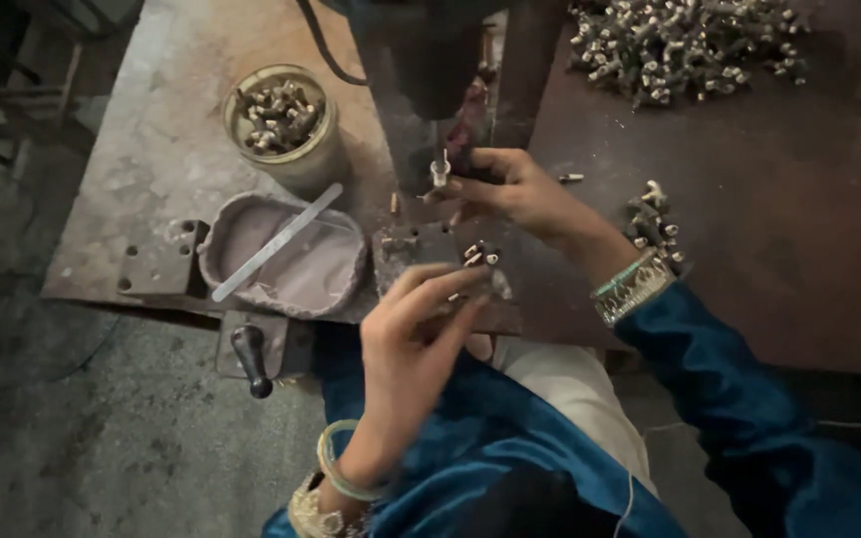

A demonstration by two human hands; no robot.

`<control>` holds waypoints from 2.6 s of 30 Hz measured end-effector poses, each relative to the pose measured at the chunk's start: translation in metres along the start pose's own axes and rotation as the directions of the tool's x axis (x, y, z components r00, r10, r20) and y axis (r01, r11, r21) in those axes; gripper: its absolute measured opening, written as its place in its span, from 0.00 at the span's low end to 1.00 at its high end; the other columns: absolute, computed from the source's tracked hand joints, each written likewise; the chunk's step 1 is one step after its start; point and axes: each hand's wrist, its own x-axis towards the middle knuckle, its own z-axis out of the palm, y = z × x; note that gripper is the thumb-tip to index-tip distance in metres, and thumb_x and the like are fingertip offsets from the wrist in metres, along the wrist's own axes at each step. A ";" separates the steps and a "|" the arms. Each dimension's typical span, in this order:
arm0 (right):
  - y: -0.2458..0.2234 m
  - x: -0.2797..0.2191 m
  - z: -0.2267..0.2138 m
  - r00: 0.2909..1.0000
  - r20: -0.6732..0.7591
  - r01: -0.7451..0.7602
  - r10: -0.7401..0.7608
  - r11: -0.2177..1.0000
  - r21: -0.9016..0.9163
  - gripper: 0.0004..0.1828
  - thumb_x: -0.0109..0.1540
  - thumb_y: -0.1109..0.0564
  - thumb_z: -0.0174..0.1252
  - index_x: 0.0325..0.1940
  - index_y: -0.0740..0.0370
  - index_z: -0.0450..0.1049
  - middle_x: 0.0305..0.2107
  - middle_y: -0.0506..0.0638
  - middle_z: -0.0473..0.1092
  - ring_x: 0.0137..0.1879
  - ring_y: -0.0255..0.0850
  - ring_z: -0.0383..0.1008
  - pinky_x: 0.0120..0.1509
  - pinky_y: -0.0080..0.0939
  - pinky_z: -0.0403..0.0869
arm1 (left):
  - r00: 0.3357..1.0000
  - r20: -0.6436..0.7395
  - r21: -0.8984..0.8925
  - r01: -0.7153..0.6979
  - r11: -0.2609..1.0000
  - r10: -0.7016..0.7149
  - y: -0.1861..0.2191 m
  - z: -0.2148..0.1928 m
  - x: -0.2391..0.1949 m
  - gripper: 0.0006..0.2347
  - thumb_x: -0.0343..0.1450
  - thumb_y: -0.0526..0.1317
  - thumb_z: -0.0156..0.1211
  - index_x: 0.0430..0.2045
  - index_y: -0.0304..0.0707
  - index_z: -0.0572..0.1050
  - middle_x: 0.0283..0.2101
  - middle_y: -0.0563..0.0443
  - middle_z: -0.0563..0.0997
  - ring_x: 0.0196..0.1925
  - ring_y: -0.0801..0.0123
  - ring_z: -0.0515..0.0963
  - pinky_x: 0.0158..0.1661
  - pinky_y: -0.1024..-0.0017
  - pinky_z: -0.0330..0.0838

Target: The person sits at a bench drill press and processes small brass fittings one at a time, placing each part under the drill bit, operating the press, then setting the finished piece aside and picking the next one. They occasionally dip parts in a tray and refill a container with completed pieces.

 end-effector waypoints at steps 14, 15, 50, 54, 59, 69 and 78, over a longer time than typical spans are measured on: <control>0.000 0.001 0.002 0.999 -0.042 -0.023 0.025 0.998 0.061 0.16 0.67 0.56 0.60 0.57 0.64 0.76 0.45 0.50 0.79 0.46 0.36 0.80 0.50 0.42 0.81 | 0.868 0.077 0.740 -0.379 0.555 0.491 -0.020 -0.010 0.010 0.16 0.70 0.30 0.61 0.52 0.38 0.77 0.52 0.46 0.78 0.51 0.55 0.82 0.49 0.65 0.79; -0.002 0.000 0.003 0.999 -0.042 -0.019 0.022 0.998 0.058 0.16 0.67 0.56 0.60 0.57 0.64 0.76 0.45 0.50 0.79 0.46 0.36 0.80 0.50 0.42 0.81 | 0.866 0.077 0.740 -0.382 0.553 0.495 -0.043 -0.018 0.020 0.16 0.70 0.30 0.61 0.52 0.38 0.77 0.52 0.46 0.78 0.51 0.55 0.82 0.49 0.65 0.79; 0.004 -0.022 0.068 0.903 -0.427 0.105 -0.047 0.988 0.113 0.13 0.70 0.57 0.55 0.57 0.65 0.74 0.47 0.49 0.77 0.44 0.38 0.79 0.50 0.39 0.81 | 0.938 -0.040 0.835 -0.158 0.527 0.345 -0.041 -0.122 0.013 0.09 0.66 0.29 0.58 0.37 0.38 0.79 0.42 0.44 0.79 0.42 0.47 0.81 0.42 0.57 0.76; 0.019 -0.019 0.070 0.873 -0.485 0.171 -0.054 0.965 0.201 0.13 0.71 0.58 0.56 0.58 0.66 0.73 0.47 0.50 0.76 0.43 0.38 0.76 0.49 0.40 0.79 | 0.938 -0.065 0.903 -0.090 0.419 0.340 -0.064 -0.153 0.019 0.07 0.66 0.30 0.59 0.35 0.38 0.79 0.41 0.43 0.79 0.41 0.47 0.81 0.41 0.55 0.76; 0.031 -0.020 0.050 0.888 -0.440 0.178 -0.133 0.982 0.062 0.13 0.71 0.60 0.54 0.58 0.66 0.73 0.50 0.50 0.75 0.52 0.39 0.77 0.51 0.41 0.77 | 0.981 0.013 0.963 -0.065 0.263 0.195 -0.091 -0.149 0.031 0.04 0.65 0.30 0.58 0.30 0.35 0.76 0.38 0.40 0.77 0.42 0.46 0.80 0.39 0.54 0.75; 0.022 -0.023 0.052 0.850 -0.523 0.124 -0.068 0.990 0.073 0.08 0.71 0.61 0.55 0.54 0.65 0.74 0.47 0.48 0.74 0.53 0.38 0.75 0.53 0.44 0.78 | 0.996 -0.077 0.601 0.018 0.799 0.036 -0.082 -0.184 0.041 0.08 0.63 0.33 0.66 0.33 0.33 0.84 0.33 0.45 0.87 0.34 0.63 0.88 0.38 0.71 0.80; 0.018 -0.022 0.057 0.889 -0.439 0.208 -0.129 0.968 0.138 0.10 0.71 0.60 0.56 0.54 0.67 0.74 0.47 0.52 0.77 0.48 0.38 0.78 0.51 0.39 0.78 | 0.969 -0.115 -0.292 0.178 0.940 -0.219 -0.122 -0.087 -0.007 0.09 0.67 0.31 0.67 0.40 0.30 0.80 0.38 0.54 0.85 0.39 0.79 0.85 0.44 0.78 0.80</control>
